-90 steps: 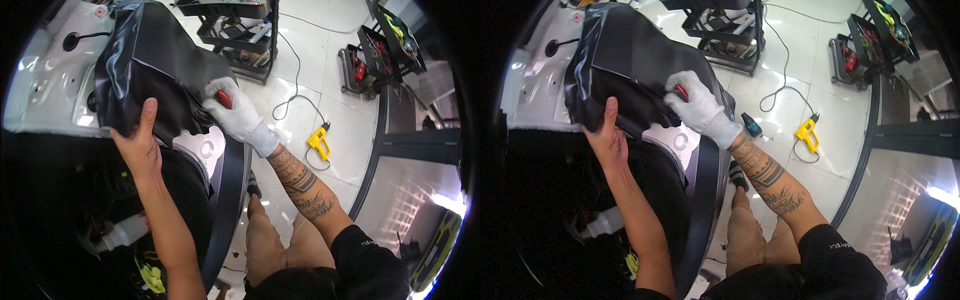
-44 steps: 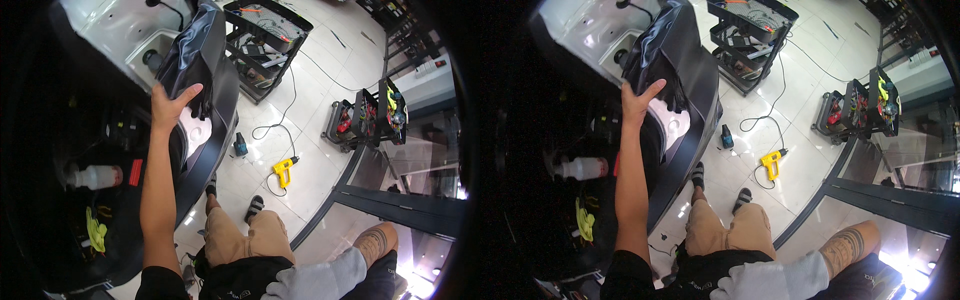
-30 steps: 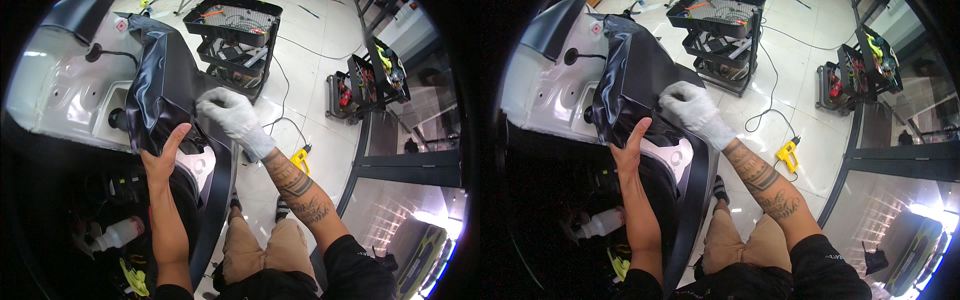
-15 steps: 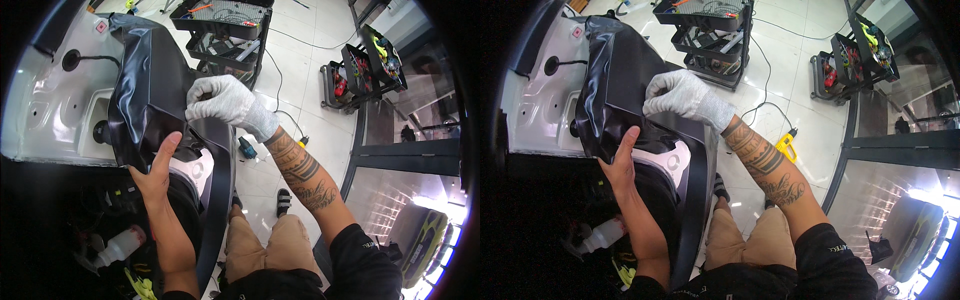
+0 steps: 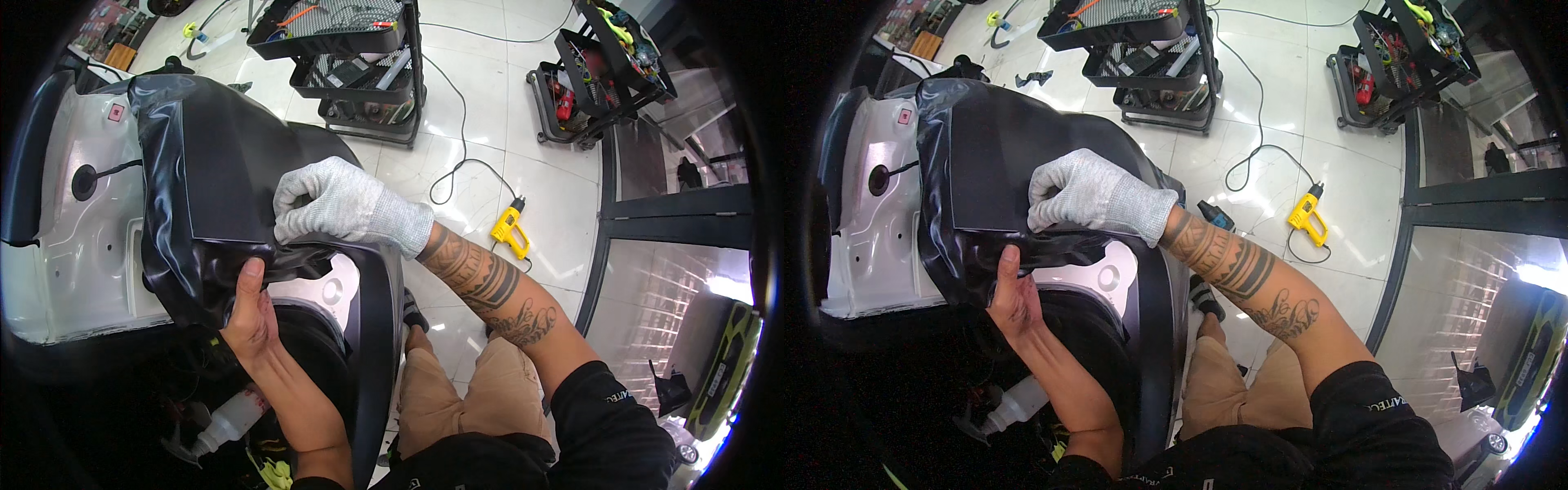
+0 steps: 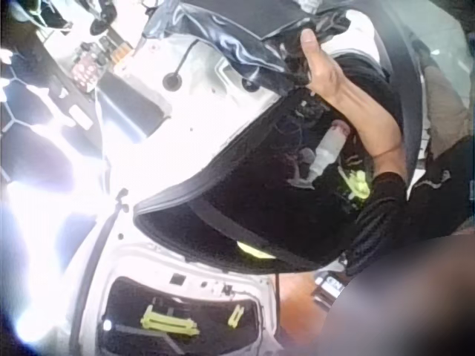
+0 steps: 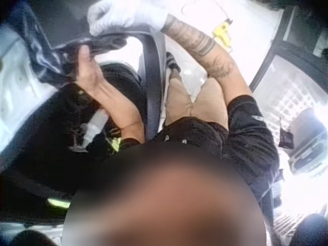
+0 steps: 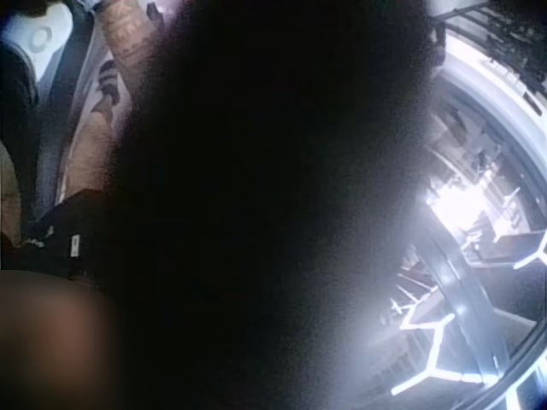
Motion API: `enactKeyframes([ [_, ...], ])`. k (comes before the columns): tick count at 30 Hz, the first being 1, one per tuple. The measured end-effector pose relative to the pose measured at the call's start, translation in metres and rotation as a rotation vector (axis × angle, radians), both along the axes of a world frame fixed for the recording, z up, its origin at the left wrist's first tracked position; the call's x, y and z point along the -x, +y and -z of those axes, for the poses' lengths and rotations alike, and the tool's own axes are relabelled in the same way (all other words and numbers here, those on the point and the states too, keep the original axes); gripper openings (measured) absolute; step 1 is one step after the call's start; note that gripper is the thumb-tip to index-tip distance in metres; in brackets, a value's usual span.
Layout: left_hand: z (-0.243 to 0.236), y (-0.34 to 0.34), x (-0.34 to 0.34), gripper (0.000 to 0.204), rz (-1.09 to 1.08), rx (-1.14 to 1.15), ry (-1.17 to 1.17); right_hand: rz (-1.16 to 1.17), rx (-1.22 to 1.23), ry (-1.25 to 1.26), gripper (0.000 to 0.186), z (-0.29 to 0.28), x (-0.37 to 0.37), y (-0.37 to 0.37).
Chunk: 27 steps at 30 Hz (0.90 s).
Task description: The person applies a black vinyl wrap to a white car door panel. They use a yellow heat gun to warm the material, a red squeegee to smooth it, and a knife to trim excess. The person repeatedly stretches, tucks, and presses the wrap into contours and edges of the door.
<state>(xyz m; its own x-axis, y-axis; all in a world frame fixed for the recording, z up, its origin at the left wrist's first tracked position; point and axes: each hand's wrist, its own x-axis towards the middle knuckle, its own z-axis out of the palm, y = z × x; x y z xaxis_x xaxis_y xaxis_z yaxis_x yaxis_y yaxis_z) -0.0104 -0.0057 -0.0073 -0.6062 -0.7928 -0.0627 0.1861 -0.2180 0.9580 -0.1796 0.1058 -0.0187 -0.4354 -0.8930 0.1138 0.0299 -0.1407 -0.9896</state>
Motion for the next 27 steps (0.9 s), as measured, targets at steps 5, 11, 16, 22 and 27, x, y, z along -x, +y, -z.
enactKeyframes([
  [5, 0.006, -0.013, -0.004, 0.060, 0.018, 0.015, 0.009, -0.028, 0.031, -0.053, 0.015, 0.008, 0.005, -0.008],
  [11, 0.001, -0.002, 0.011, 0.058, 0.077, 0.181, 0.232, -0.041, -0.016, 0.076, 0.016, -0.005, 0.017, -0.012],
  [16, 0.011, -0.004, 0.014, 0.050, -0.015, 0.292, 0.244, -0.025, 0.016, 0.284, 0.021, -0.018, 0.016, -0.007],
  [22, 0.007, 0.005, 0.015, 0.051, -0.143, 0.425, 0.152, 0.073, -0.031, 0.647, 0.024, -0.034, -0.001, 0.002],
  [27, 0.008, 0.020, 0.016, 0.057, -0.393, 0.522, 0.023, 0.221, -0.088, 0.747, 0.022, -0.034, -0.020, 0.002],
])
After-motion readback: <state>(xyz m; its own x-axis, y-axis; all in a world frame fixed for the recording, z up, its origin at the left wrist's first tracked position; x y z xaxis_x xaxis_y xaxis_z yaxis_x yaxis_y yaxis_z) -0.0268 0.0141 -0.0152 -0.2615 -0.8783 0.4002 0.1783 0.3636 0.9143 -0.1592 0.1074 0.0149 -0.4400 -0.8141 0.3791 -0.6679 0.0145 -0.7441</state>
